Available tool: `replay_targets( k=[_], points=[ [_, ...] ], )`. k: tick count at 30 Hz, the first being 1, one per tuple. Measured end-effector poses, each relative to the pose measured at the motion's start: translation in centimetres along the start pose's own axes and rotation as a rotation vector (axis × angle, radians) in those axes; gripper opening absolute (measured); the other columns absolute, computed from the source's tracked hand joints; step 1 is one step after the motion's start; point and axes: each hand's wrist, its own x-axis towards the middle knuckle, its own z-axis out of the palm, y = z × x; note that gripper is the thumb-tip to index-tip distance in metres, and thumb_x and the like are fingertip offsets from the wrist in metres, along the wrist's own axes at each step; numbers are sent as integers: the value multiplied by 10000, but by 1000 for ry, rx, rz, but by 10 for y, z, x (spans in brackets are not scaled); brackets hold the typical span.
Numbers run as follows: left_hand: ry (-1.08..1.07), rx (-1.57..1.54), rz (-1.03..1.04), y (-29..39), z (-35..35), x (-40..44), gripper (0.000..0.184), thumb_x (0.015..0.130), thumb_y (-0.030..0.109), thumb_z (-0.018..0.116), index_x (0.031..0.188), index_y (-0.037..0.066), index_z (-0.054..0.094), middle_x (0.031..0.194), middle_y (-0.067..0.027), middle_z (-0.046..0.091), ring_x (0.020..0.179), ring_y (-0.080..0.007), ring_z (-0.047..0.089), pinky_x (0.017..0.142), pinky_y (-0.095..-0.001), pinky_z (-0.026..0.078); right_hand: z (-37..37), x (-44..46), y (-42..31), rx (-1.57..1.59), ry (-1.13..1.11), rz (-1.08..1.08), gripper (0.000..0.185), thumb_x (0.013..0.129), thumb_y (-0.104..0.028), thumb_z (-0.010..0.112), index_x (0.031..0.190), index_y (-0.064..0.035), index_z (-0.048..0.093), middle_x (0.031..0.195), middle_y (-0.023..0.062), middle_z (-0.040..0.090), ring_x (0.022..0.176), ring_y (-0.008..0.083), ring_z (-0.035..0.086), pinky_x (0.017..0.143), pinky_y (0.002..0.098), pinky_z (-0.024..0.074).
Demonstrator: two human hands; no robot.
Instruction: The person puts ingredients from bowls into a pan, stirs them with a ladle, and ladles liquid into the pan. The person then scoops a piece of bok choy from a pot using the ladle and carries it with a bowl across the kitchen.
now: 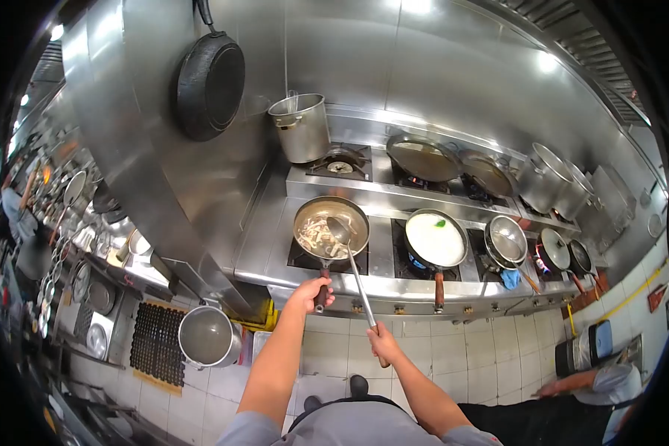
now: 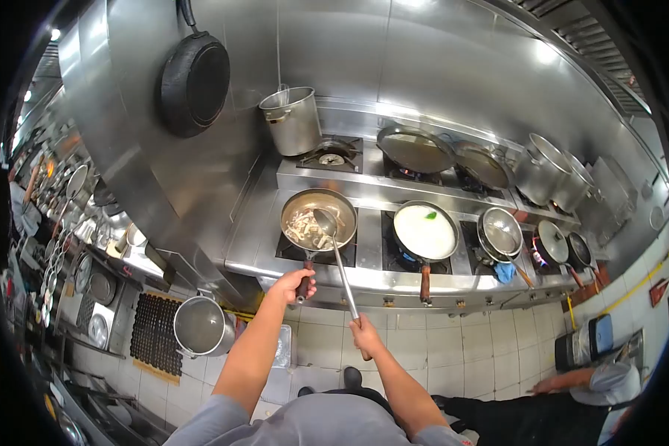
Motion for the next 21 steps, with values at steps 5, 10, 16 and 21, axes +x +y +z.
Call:
replay_targets(
  k=[5, 10, 16, 21],
  points=[
    [28, 122, 116, -9, 7, 1, 113, 844, 138, 571, 876, 84, 478, 638, -29, 499, 489, -147, 497, 407, -301, 443, -30, -14, -26, 133, -128, -59, 165, 919, -182, 541, 935, -60, 432, 618, 24, 473, 420, 120, 465, 380, 285, 388],
    [56, 130, 276, -61, 8, -56, 116, 818, 104, 554, 898, 88, 470, 594, -15, 461, 408, -133, 442, 366, -291, 396, -82, -47, -20, 297, -248, 44, 191, 880, -136, 615, 925, -77, 439, 561, 6, 464, 407, 118, 456, 397, 273, 396],
    [267, 49, 224, -152, -27, -182, 231, 794, 47, 527, 1016, 59, 466, 584, -24, 463, 401, -123, 460, 352, -289, 391, -113, -73, -9, 95, -461, 116, 186, 862, -99, 626, 933, -66, 458, 558, 13, 477, 425, 104, 454, 411, 261, 394],
    [445, 45, 198, -245, -67, -270, 202, 837, 92, 561, 1009, 42, 467, 587, -26, 484, 402, -126, 469, 367, -282, 406, -77, -78, -19, -114, -622, 160, 210, 842, -56, 615, 1024, -35, 513, 565, 13, 483, 447, 99, 469, 420, 252, 391]
  ],
)
